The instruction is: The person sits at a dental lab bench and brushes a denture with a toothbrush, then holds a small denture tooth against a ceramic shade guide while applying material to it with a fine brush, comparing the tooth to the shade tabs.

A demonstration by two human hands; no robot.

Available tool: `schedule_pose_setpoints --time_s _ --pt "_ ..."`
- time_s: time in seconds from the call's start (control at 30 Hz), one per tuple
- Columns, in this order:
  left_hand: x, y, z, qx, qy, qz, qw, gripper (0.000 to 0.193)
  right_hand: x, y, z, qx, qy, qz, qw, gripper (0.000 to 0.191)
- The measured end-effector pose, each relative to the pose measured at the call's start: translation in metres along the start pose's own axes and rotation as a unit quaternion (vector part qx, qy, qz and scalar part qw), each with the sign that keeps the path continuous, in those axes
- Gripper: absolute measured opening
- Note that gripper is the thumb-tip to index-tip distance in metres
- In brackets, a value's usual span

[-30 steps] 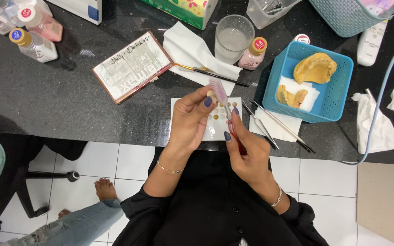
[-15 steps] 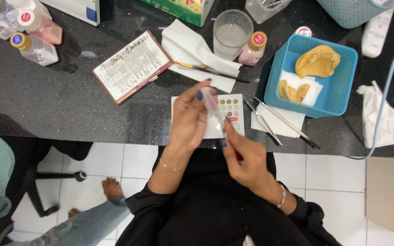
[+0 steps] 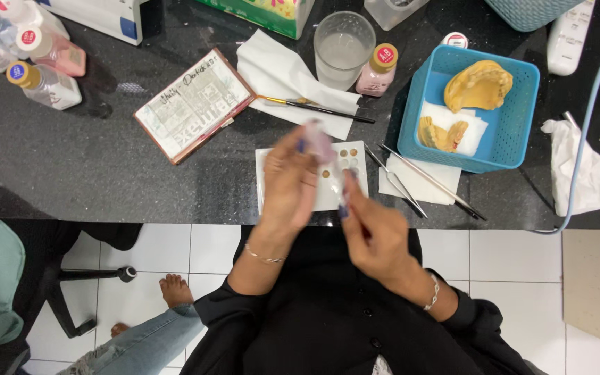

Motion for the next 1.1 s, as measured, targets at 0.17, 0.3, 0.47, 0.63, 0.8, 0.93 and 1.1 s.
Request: schedule_pose_setpoints --time_s 0.17,0.3,0.47,0.63,0.8,0.93,1.1 --pt "0.002 0.001 -0.006 0.011 0.015 0.005 1.0 0.033 -0.001 0.004 -0.002 -0.085 -0.024 0.044 0.995 0.048" --pt "0.0 -0.002 -0.007 0.018 0.016 -0.001 1.0 0.03 0.002 0.002 0.0 -0.049 -0.01 0.046 0.998 0.046" --pt "-0.004 -0.002 -0.01 0.027 -0.017 0.017 0.999 0.025 0.003 0.005 -0.002 -0.087 -0.025 0.066 0.994 0.045" --pt "0.0 0.002 -0.012 0.039 -0.008 -0.001 0.999 0.025 0.003 0.0 -0.006 -0.1 -0.035 0.054 0.993 0.043" --pt "0.01 0.005 -0.015 0.035 0.011 0.004 0.999 0.02 0.006 -0.005 -0.011 -0.042 -0.033 0.018 0.998 0.043" --pt "0.016 0.005 -0.015 0.059 0.041 0.012 0.997 0.023 0.003 -0.001 -0.011 -0.127 -0.063 0.035 0.989 0.047" --pt "0.016 0.008 -0.014 0.032 0.002 0.008 0.999 0.022 0.006 -0.006 -0.013 -0.05 -0.029 0.04 0.998 0.048"
Point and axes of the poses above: each hand's wrist, its own z-axis towards the middle knuckle, its own x-axis out of the palm, y = z × x, the point moved 4 cm from there along z, towards the middle knuckle, and after that the axes turned 5 degrees about -x, right-handed, at the moved point
